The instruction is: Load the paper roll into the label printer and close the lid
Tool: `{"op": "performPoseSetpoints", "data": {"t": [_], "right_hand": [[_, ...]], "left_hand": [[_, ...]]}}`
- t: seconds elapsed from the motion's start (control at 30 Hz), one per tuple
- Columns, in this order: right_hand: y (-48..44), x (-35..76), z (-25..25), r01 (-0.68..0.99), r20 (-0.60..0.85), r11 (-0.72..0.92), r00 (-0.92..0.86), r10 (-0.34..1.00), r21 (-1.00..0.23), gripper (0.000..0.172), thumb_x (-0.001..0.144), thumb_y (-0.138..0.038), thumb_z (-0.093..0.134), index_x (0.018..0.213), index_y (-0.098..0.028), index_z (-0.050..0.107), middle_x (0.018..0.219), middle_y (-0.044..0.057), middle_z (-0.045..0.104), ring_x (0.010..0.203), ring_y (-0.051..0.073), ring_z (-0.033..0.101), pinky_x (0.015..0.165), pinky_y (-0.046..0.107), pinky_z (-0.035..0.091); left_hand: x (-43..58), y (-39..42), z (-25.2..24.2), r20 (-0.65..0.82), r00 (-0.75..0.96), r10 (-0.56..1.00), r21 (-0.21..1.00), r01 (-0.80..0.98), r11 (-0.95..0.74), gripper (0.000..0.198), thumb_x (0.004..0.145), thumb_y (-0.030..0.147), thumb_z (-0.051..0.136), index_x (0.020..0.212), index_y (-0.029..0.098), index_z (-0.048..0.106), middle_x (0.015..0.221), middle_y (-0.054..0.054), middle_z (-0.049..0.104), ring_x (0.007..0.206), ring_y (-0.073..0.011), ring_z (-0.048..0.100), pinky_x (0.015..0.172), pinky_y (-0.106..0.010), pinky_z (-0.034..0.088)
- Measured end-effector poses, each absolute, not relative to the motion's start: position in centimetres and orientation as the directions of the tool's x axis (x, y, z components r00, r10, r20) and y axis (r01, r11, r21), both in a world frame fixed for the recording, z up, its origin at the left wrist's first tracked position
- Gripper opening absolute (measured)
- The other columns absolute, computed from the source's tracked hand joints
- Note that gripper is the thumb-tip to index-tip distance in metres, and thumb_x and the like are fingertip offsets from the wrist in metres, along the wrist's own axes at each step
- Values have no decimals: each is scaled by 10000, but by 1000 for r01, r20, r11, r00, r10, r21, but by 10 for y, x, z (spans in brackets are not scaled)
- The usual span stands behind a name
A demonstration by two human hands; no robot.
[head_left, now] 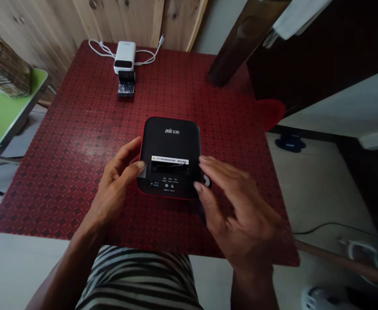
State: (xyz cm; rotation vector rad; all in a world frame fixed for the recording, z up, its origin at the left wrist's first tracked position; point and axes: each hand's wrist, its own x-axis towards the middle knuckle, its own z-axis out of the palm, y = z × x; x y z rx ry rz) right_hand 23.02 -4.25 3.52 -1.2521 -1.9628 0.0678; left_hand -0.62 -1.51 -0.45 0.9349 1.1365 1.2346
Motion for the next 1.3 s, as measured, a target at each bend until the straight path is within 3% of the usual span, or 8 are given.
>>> {"op": "performPoseSetpoints", "data": {"t": [0.17, 0.3, 0.7, 0.9, 1.07, 1.3], "right_hand": [[-63, 242, 15, 752, 562, 382, -19, 827, -537, 486, 1071, -353, 853, 1528, -240, 732, 1386, 142, 874, 1289, 346, 851, 1100, 554, 726], [-72, 238, -1, 742, 480, 332, -17, 877, -582, 656, 1053, -547, 862, 1595, -232, 666, 1436, 181, 834, 1321, 382, 834, 1099, 607, 728], [-71, 233, -3, 734, 463, 323, -13, 886, -597, 802, 1039, -412, 903, 1727, -260, 519, 1388, 162, 856, 1282, 379, 845, 1070, 597, 726], [-70, 233, 0, 723, 450, 308, 5, 893, -619, 828, 1008, -372, 938, 1720, -241, 537, 1362, 155, 873, 1272, 358, 857, 1050, 544, 738], [-70, 232, -6, 685, 395, 257, 49, 917, -682, 814, 1033, -499, 895, 1715, -244, 533, 1399, 171, 857, 1237, 340, 872, 995, 514, 749], [-66, 246, 2, 760, 395, 309, -75, 916, -572, 799, 1066, -622, 823, 1700, -224, 543, 1383, 182, 864, 1234, 386, 855, 1039, 618, 718]], "left_hand": [[-10, -23, -4, -125, 2, 992, 970, -212, 122, 535, 1021, 330, 854, 1549, 368, 779, 1716, -24, 706, 1635, -348, 626, 1391, -535, 482], [-8, -22, 0, -138, 6, 990, 970, -199, 136, 542, 1029, 341, 826, 1567, 369, 765, 1713, -30, 706, 1653, -368, 604, 1382, -557, 495], [0, -24, 11, -239, -45, 970, 935, -280, 217, 505, 982, 323, 880, 1480, 384, 821, 1656, -6, 748, 1643, -368, 607, 1408, -576, 462], [4, -24, 17, -275, -59, 960, 927, -280, 248, 512, 992, 260, 824, 1489, 381, 819, 1646, -3, 758, 1558, -354, 685, 1260, -508, 593], [5, -24, 12, -259, -82, 962, 945, -229, 234, 538, 991, 280, 801, 1523, 354, 783, 1701, -31, 717, 1534, -370, 704, 1225, -514, 617], [4, -27, -5, -201, -64, 977, 939, -297, 174, 564, 1014, 345, 782, 1576, 355, 746, 1698, -42, 720, 1522, -379, 713, 1174, -508, 652]]}}
